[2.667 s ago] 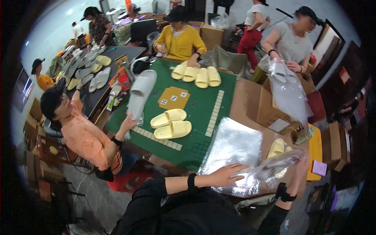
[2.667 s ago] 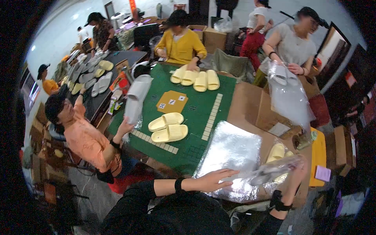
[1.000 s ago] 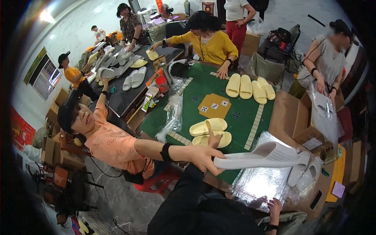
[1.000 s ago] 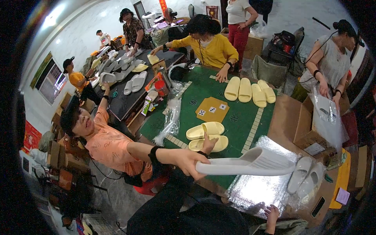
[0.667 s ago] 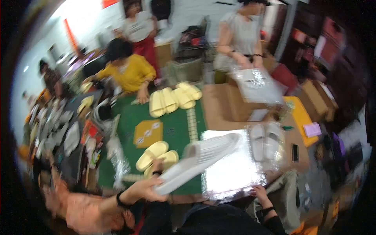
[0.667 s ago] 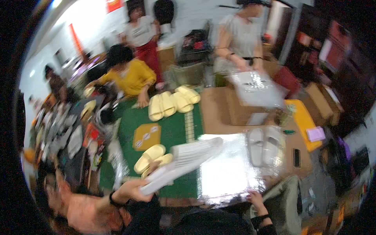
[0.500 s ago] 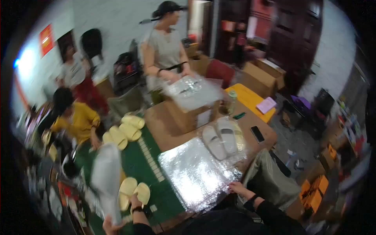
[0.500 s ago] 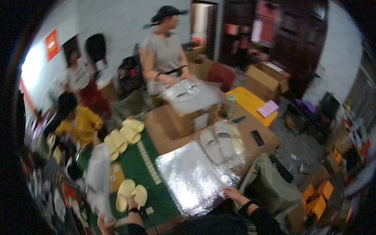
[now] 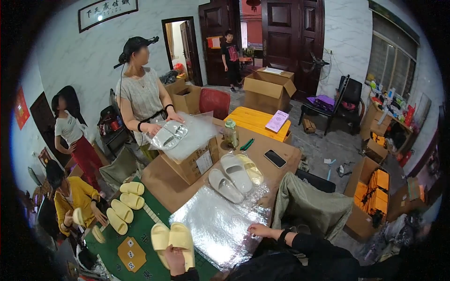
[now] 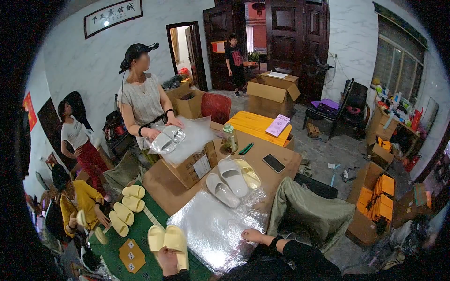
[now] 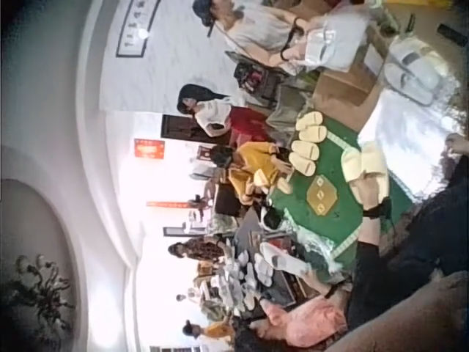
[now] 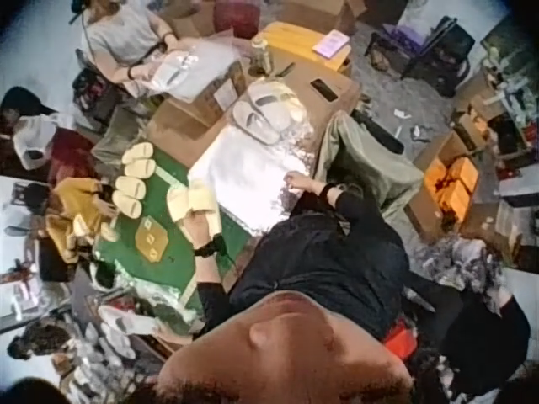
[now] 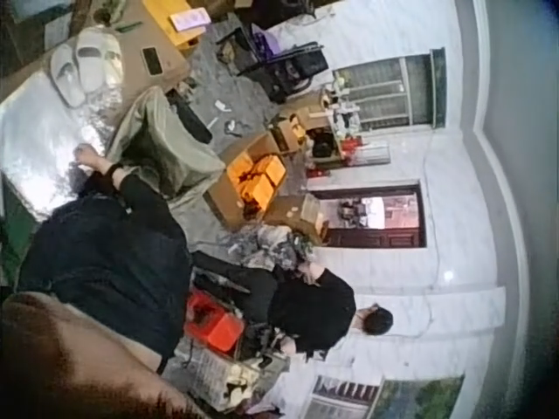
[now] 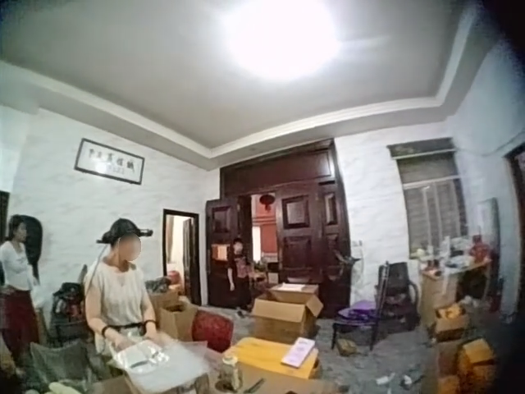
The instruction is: Packing slippers into a large plastic bag at a workstation.
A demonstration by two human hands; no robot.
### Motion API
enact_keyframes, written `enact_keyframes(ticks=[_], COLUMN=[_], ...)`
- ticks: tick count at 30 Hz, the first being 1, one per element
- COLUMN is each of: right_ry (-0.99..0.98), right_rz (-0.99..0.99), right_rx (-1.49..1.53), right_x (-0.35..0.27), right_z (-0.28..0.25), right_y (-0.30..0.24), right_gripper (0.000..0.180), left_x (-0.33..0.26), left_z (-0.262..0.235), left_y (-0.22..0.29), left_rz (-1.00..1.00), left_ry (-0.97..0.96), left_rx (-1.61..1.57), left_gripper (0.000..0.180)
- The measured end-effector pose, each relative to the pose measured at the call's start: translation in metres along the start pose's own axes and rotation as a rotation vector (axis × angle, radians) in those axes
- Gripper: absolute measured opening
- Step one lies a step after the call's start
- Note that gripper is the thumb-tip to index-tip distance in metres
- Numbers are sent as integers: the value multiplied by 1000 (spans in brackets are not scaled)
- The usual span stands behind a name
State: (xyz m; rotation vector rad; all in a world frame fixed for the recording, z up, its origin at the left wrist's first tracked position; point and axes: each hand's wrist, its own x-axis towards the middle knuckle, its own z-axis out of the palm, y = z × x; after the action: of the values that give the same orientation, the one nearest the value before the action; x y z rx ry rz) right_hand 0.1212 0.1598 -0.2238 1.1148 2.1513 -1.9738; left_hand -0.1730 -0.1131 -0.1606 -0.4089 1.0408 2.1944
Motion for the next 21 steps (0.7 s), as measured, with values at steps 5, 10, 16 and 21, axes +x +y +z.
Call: enact_keyframes(ticks=[5, 10, 16, 21], right_ry=[18, 25, 1, 226], right_rz=[-105, -137, -319, -316], right_rx=[-112, -185, -382, -377], right_x=[5, 4, 5, 9], right_z=[0, -3, -36, -125], right_y=[2, 2, 1, -82], right_gripper=[30, 31, 33, 55], left_x=[-31, -61, -58, -59], left_z=[60, 105, 100, 71], left_y=[-36, -73, -108, -127], left_rz=[-119, -97, -591, -577], left_ry=[-53, -226, -198, -430], left_rx=[-147, -264, 361, 866], left_gripper=[11, 18, 35, 40])
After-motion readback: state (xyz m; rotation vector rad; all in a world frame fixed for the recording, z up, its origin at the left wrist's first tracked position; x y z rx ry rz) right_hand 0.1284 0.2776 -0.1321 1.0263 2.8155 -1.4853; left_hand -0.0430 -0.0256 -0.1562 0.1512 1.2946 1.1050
